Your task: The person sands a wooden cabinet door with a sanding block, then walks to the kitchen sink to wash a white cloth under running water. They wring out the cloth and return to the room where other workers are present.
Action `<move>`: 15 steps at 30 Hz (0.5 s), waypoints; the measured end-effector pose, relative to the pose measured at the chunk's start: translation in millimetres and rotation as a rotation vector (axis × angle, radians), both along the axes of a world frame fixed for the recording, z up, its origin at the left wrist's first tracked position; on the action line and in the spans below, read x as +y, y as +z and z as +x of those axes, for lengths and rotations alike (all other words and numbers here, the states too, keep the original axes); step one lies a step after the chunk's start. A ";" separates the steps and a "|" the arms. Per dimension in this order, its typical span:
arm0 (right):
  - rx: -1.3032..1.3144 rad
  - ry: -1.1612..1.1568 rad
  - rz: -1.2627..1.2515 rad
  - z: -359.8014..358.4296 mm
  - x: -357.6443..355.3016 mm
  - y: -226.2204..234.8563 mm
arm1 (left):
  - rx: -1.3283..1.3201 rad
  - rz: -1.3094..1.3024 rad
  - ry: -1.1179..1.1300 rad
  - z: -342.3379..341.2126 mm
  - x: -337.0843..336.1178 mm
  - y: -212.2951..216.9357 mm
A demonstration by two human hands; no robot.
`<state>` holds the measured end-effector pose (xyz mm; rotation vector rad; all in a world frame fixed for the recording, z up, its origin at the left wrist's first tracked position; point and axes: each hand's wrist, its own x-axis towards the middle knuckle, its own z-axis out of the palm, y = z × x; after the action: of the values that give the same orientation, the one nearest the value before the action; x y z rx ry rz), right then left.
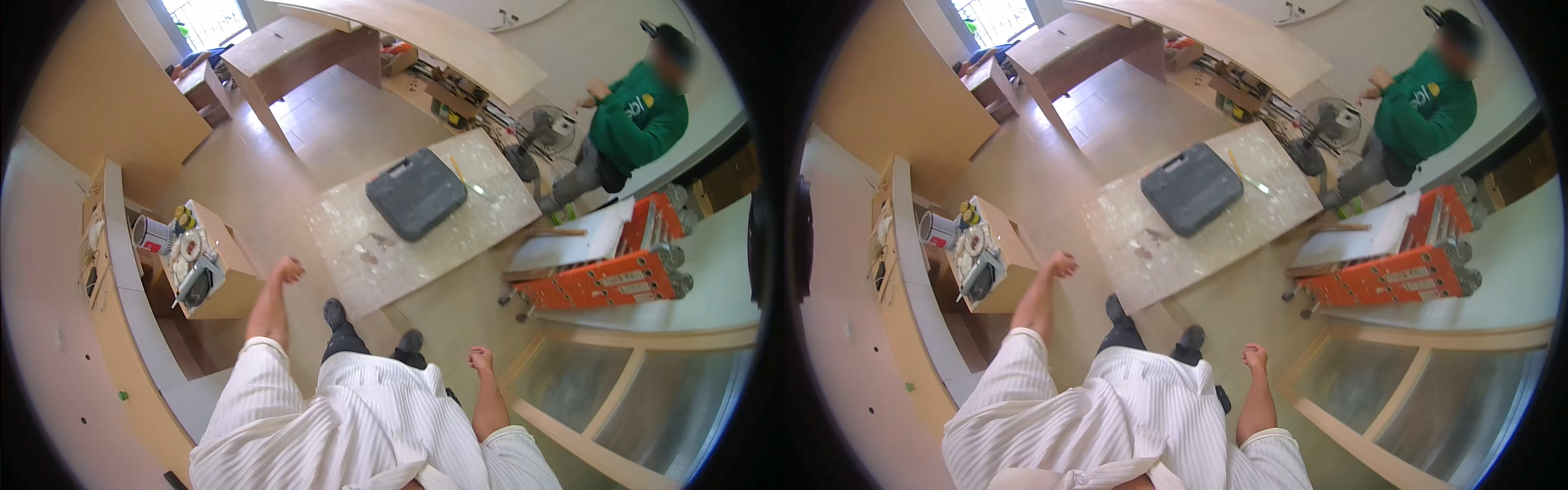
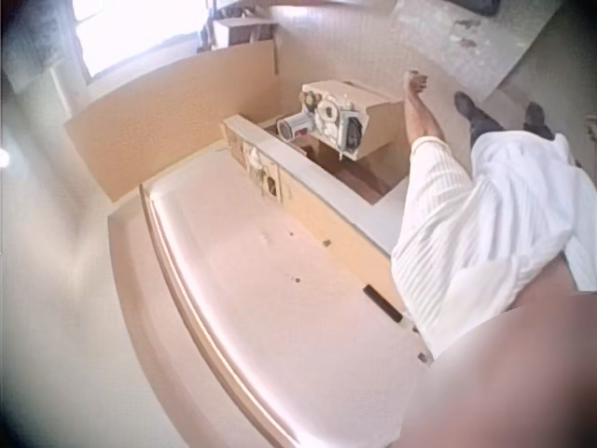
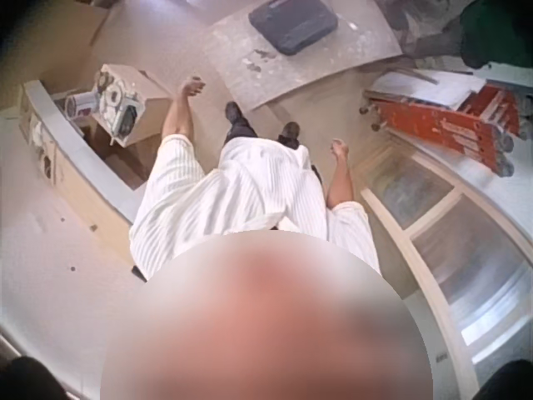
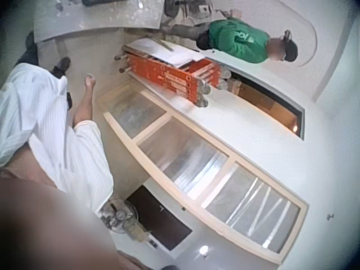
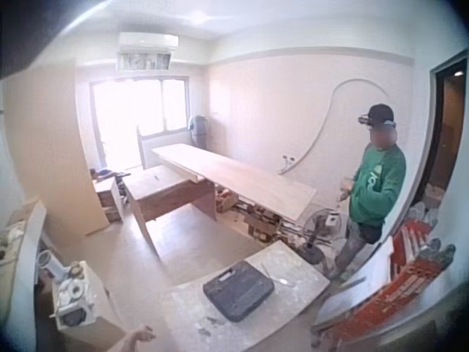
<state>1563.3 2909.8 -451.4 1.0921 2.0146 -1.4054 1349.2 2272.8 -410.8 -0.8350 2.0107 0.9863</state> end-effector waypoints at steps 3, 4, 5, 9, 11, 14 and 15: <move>0.009 -0.097 0.014 102.0 108.6 -36.6 | -0.541 0.206 -0.469 53.1 120.4 -42.3; -0.029 0.012 -0.003 118.8 125.4 -42.2 | -0.493 0.160 -0.465 34.3 107.4 -35.8; 0.040 -0.069 0.049 135.5 125.9 -40.6 | -0.449 0.110 -0.426 12.8 81.3 -20.8; -0.158 -0.275 -0.158 168.3 114.3 -30.6 | 0.646 -0.819 0.086 -104.0 -87.4 161.3; -0.160 -0.296 -0.131 189.6 112.6 -45.3 | 0.914 -0.576 0.229 -143.5 -102.0 280.2; -0.161 -0.224 -0.063 199.6 94.8 -28.4 | 0.872 -0.561 0.254 -151.4 -52.0 381.2; -0.134 -0.218 -0.087 195.7 86.0 -30.7 | 0.866 -0.595 0.254 -149.9 -41.6 400.2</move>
<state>1759.1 2995.8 -482.2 1.3621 1.7674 -1.4683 1199.3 2231.2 -10.7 -1.1081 3.0970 0.9921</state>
